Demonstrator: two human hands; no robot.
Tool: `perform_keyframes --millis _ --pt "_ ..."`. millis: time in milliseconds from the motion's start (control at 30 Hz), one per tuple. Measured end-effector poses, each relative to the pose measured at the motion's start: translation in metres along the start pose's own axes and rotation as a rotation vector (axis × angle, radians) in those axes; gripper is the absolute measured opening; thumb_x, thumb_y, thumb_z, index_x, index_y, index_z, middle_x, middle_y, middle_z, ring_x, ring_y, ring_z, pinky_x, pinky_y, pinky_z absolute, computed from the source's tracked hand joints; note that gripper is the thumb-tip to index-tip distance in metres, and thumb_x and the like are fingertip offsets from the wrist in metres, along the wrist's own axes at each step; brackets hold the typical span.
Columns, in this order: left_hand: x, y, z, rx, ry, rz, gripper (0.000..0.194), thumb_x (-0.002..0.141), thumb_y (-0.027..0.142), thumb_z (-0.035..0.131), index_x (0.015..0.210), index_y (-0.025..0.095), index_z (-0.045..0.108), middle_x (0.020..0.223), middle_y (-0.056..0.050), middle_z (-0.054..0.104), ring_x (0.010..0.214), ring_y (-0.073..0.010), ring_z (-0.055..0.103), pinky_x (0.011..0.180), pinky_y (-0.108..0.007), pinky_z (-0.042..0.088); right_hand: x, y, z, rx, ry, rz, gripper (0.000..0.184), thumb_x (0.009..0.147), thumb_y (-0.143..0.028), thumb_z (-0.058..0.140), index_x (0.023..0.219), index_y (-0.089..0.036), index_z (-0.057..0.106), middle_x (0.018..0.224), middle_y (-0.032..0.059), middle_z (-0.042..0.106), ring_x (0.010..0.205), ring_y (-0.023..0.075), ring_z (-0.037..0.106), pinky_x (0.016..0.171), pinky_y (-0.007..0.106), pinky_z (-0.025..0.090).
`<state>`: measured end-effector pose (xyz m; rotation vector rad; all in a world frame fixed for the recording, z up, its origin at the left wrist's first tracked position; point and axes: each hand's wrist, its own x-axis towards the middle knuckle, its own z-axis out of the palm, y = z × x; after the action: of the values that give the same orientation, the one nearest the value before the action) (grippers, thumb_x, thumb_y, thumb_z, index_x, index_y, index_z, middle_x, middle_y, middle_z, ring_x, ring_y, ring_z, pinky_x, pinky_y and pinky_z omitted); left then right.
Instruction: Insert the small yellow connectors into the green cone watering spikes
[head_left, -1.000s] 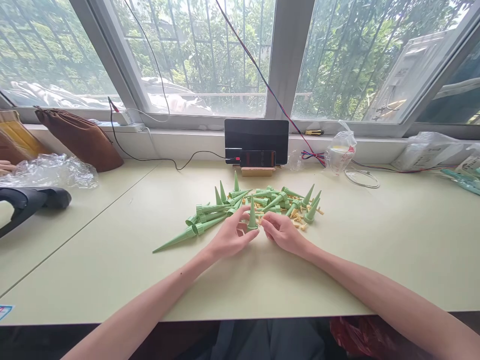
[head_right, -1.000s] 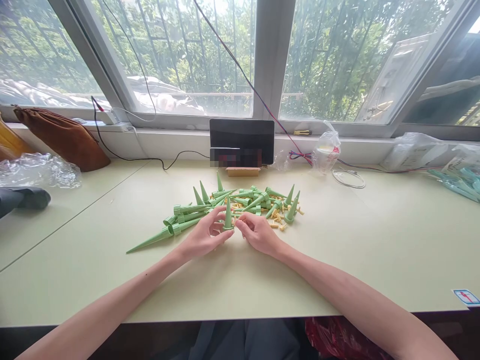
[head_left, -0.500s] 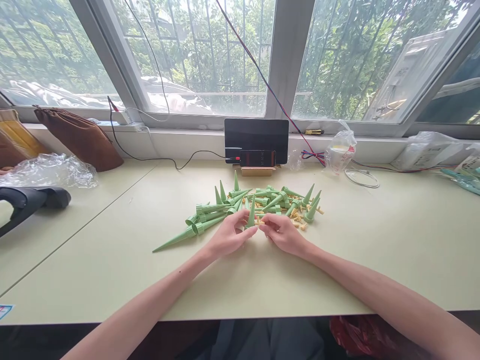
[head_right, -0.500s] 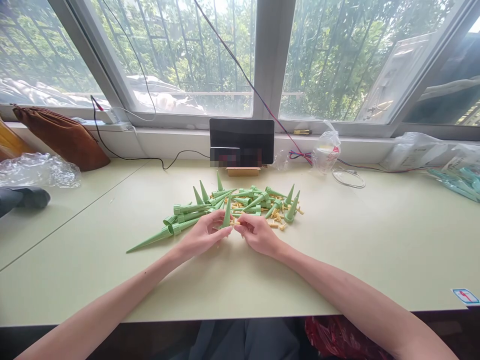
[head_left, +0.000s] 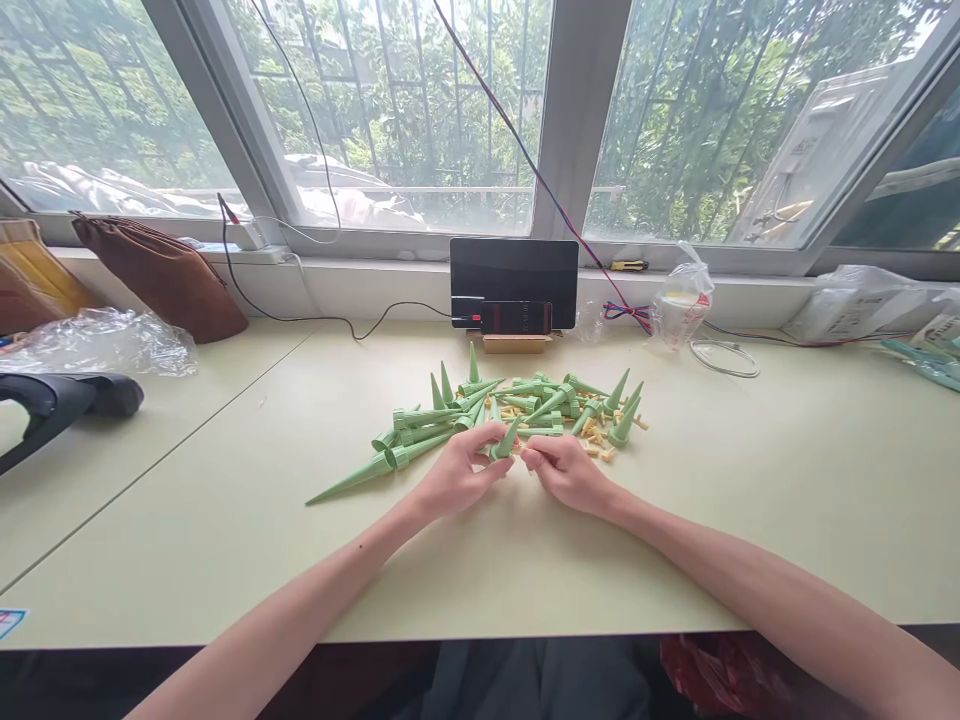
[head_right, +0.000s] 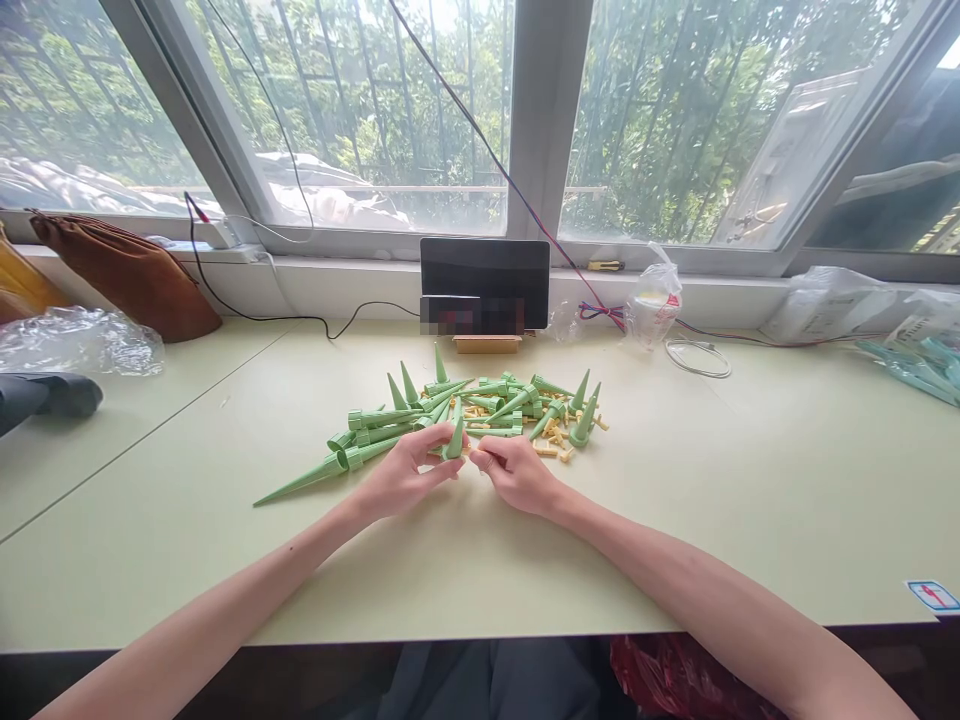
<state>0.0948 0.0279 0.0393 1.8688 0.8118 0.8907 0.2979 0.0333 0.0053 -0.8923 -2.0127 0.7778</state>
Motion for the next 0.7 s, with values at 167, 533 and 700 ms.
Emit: perform_keyframes --millis 167,533,700 --pt "0.0001 -0.0006 0.0005 -0.014 -0.002 -0.036 0.013 0.089 0.027 0.061 0.098 0.018 0.065 0.098 -0.005 0.065 0.090 -0.0183 0.061 0.075 -0.029 0.058 -0.0003 0.0025 0.0001 -0.008 -0.014 -0.007 0.038 0.099 -0.033 0.041 0.064 -0.019 0.044 0.056 -0.0037 0.041 0.052 0.0101 0.034 0.051 0.024 0.027" --pt "0.0007 0.0023 0.0004 -0.247 -0.026 -0.206 0.025 0.084 0.036 0.071 0.098 0.017 0.067 0.093 -0.007 0.066 0.089 -0.0213 0.064 0.063 -0.027 0.058 0.0001 0.0015 0.0009 -0.011 -0.022 0.030 0.043 0.102 -0.043 0.040 0.070 -0.019 0.055 0.056 -0.0036 0.045 0.051 0.0113 0.038 0.052 0.025 0.032" --pt "0.0016 0.0003 0.0000 -0.317 -0.013 -0.211 0.024 0.083 0.036 0.072 0.096 0.016 0.068 0.090 -0.005 0.065 0.081 -0.0175 0.063 0.061 -0.026 0.057 0.0002 -0.0046 -0.0007 0.030 -0.055 0.030 0.032 0.100 -0.040 0.047 0.078 -0.019 0.058 0.060 -0.0039 0.047 0.051 0.0103 0.037 0.050 0.024 0.030"
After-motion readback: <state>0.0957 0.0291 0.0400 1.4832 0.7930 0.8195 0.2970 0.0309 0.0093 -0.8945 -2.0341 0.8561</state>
